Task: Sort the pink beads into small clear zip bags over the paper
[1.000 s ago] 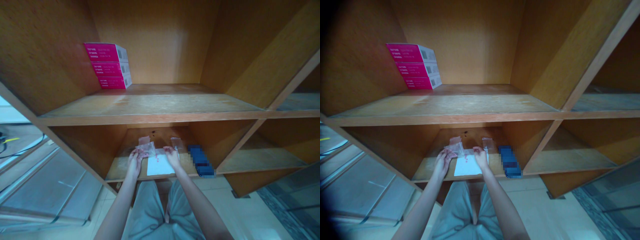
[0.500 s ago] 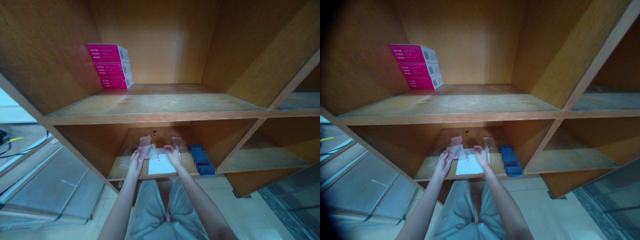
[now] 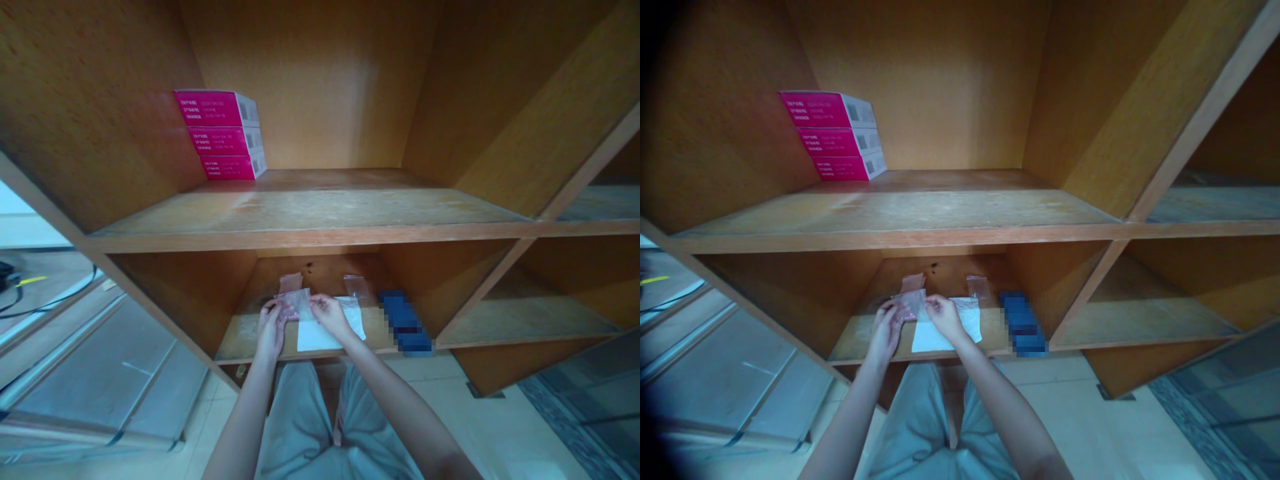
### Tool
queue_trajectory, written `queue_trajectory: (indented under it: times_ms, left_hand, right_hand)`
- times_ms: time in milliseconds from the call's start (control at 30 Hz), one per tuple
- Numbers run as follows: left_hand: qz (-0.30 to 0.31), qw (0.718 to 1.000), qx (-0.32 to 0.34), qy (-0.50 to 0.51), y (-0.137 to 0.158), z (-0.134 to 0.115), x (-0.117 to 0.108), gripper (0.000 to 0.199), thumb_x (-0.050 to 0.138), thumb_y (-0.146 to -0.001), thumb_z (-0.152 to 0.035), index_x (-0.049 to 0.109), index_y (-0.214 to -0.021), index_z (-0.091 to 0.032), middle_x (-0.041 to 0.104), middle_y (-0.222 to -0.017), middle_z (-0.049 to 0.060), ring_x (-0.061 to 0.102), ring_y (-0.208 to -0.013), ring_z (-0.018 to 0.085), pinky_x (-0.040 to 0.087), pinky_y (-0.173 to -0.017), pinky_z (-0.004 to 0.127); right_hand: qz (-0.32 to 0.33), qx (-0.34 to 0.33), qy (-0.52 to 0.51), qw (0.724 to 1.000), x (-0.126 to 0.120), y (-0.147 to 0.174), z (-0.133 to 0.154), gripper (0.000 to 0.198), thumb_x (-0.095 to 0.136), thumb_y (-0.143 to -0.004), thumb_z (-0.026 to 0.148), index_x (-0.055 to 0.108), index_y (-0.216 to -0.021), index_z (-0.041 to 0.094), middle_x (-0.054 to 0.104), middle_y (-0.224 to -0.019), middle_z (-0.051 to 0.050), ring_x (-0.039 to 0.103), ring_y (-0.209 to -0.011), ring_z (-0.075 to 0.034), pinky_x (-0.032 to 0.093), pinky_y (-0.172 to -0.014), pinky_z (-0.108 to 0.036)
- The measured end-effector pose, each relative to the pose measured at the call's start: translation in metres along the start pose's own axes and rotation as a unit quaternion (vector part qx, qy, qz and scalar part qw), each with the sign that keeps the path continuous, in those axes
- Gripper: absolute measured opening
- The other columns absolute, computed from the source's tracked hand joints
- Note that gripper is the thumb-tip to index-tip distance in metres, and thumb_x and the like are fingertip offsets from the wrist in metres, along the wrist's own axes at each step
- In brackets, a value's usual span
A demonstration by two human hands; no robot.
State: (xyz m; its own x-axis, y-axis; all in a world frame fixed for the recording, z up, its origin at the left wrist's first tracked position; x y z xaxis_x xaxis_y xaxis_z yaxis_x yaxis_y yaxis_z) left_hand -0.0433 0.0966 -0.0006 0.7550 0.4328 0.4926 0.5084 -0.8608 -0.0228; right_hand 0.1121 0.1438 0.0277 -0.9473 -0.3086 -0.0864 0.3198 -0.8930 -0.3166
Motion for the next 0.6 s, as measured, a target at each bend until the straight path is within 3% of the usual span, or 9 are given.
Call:
queue_trajectory:
  times_ms: [167, 367, 533, 600]
  left_hand:
    - [0.020, 0.997, 0.075, -0.020, 0.008, -0.009, 0.008, 0.038, 0.064, -0.062, -0.019, 0.039, -0.091, -0.024, 0.058, -0.080, -0.003, 0.062, -0.068, 0.012, 0.048, -0.060, 0.023]
    - [-0.028, 0.989, 0.134, -0.054, 0.010, -0.015, 0.004, 0.049, 0.064, -0.060, -0.014, 0.040, -0.100, -0.028, 0.054, -0.107, 0.002, 0.059, -0.086, 0.013, 0.048, -0.066, 0.023]
    - [-0.021, 0.981, 0.128, -0.144, 0.010, -0.011, 0.002, 0.008, 0.056, -0.066, -0.021, 0.051, -0.073, -0.020, 0.058, -0.103, 0.002, 0.057, -0.095, 0.017, 0.046, -0.075, 0.027]
    - [-0.014, 0.975, 0.139, -0.175, 0.010, -0.011, 0.001, 0.004, 0.054, -0.067, -0.021, 0.055, -0.065, -0.018, 0.057, -0.109, 0.003, 0.051, -0.105, 0.020, 0.043, -0.082, 0.029]
  right_hand:
    - [-0.018, 0.005, 0.023, 1.000, 0.006, -0.006, 0.002, 0.013, 0.050, -0.072, 0.020, 0.062, -0.078, 0.017, 0.066, -0.075, -0.003, 0.059, -0.068, -0.015, 0.047, -0.068, -0.027]
    - [-0.020, 0.004, 0.060, 0.998, 0.012, -0.010, 0.003, 0.012, 0.050, -0.070, 0.018, 0.062, -0.075, 0.018, 0.066, -0.073, -0.002, 0.059, -0.067, -0.015, 0.046, -0.068, -0.027]
    - [-0.021, 0.004, 0.060, 0.998, 0.016, -0.011, 0.007, 0.009, 0.052, -0.069, 0.018, 0.061, -0.071, 0.018, 0.065, -0.070, -0.002, 0.059, -0.064, -0.014, 0.045, -0.062, -0.024]
    - [-0.022, 0.006, 0.053, 0.998, 0.017, -0.012, 0.008, 0.008, 0.052, -0.070, 0.019, 0.060, -0.070, 0.018, 0.064, -0.067, -0.001, 0.058, -0.062, -0.014, 0.045, -0.060, -0.023]
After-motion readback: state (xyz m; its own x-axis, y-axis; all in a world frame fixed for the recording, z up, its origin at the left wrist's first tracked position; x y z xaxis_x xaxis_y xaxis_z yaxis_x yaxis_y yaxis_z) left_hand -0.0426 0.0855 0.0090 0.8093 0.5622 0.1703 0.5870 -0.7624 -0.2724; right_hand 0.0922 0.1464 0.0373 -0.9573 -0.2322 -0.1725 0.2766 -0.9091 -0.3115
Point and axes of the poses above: each hand's wrist, its own y-axis away from the middle knuckle, its own x-axis out of the palm, z = x × y, the point moved 6 cm from there along -y, towards the middle knuckle
